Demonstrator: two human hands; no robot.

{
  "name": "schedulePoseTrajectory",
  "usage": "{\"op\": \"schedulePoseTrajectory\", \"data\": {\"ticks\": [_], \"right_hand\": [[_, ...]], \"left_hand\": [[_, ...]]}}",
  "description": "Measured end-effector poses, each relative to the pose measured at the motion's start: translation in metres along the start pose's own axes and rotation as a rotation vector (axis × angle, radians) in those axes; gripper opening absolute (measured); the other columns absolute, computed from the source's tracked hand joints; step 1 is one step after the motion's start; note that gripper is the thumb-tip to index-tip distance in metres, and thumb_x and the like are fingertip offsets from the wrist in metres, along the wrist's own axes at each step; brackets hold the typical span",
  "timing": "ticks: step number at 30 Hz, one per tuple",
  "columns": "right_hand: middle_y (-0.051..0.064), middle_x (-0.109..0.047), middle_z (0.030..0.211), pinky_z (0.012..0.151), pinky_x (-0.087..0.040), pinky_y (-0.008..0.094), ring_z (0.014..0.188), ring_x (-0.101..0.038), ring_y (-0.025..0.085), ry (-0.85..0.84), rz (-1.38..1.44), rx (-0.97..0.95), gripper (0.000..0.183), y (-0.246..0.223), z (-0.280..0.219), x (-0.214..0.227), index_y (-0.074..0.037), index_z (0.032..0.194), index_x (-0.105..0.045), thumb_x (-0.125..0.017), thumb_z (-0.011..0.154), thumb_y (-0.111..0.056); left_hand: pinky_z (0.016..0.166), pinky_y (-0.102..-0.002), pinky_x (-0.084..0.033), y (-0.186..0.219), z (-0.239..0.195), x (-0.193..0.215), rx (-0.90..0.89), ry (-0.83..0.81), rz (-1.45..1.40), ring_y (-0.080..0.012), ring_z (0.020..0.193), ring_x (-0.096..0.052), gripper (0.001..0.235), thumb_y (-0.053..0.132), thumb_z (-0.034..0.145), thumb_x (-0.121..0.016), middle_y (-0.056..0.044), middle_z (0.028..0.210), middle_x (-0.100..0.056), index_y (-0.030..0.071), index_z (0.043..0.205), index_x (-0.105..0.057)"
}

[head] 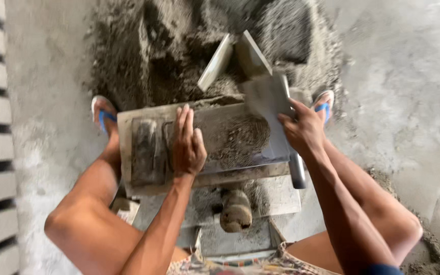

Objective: The person scoops wet concrete into a rectangular metal mold using a trowel, then uses a flat metal bar to level and compact the mixture. Afterward, they flip the mold to release the formed brick and stack it with others nearby.

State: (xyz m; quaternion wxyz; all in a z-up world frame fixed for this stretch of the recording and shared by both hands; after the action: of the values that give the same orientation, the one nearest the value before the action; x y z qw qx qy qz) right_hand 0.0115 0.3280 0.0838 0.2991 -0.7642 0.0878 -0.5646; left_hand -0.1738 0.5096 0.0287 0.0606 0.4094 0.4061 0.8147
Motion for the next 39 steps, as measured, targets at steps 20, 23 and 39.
{"op": "schedulePoseTrajectory", "data": {"ticks": [20, 23, 39], "right_hand": [[0.012, -0.059, 0.089, 0.061, -0.054, 0.034, 0.064, -0.064, 0.023, 0.412, -1.412, 0.662, 0.040, -0.019, -0.089, -0.082, -0.020, 0.122, -0.046, -0.036, 0.093, -0.046], [0.018, -0.067, 0.067, 0.060, -0.052, 0.046, 0.064, -0.068, 0.036, -0.261, -0.253, 0.209, 0.072, -0.082, -0.109, -0.053, -0.018, 0.140, -0.034, -0.063, 0.080, -0.047], [0.009, -0.066, 0.066, 0.104, -0.024, 0.058, 0.061, -0.067, 0.027, -0.328, -0.701, 0.312, 0.095, -0.004, 0.019, 0.006, -0.013, 0.149, -0.022, -0.055, 0.076, -0.064]], "left_hand": [[0.111, -0.039, -0.024, -0.014, 0.002, 0.049, 0.135, 0.272, -0.149, -0.0310, 0.131, -0.038, 0.054, 0.028, 0.097, -0.012, -0.020, 0.138, -0.041, 0.000, 0.135, -0.038], [0.110, -0.040, -0.026, -0.006, -0.002, 0.027, 0.072, 0.212, -0.112, -0.0320, 0.130, -0.038, 0.051, 0.026, 0.099, -0.014, -0.019, 0.137, -0.043, 0.001, 0.135, -0.041], [0.109, -0.048, -0.023, 0.002, 0.001, -0.007, 0.003, -0.066, 0.040, -0.0359, 0.131, -0.036, 0.052, 0.025, 0.095, -0.019, -0.019, 0.140, -0.039, -0.001, 0.135, -0.040]]}}
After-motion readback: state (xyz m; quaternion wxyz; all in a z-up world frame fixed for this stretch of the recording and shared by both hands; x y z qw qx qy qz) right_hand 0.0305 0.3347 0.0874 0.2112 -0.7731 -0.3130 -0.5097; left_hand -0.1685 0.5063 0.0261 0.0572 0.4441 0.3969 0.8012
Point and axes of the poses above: each hand's wrist, its own z-axis towards the middle knuckle, its own x-axis out of the back of the hand, y = z × x, the point moved 2 cm from there along z, towards the middle knuckle
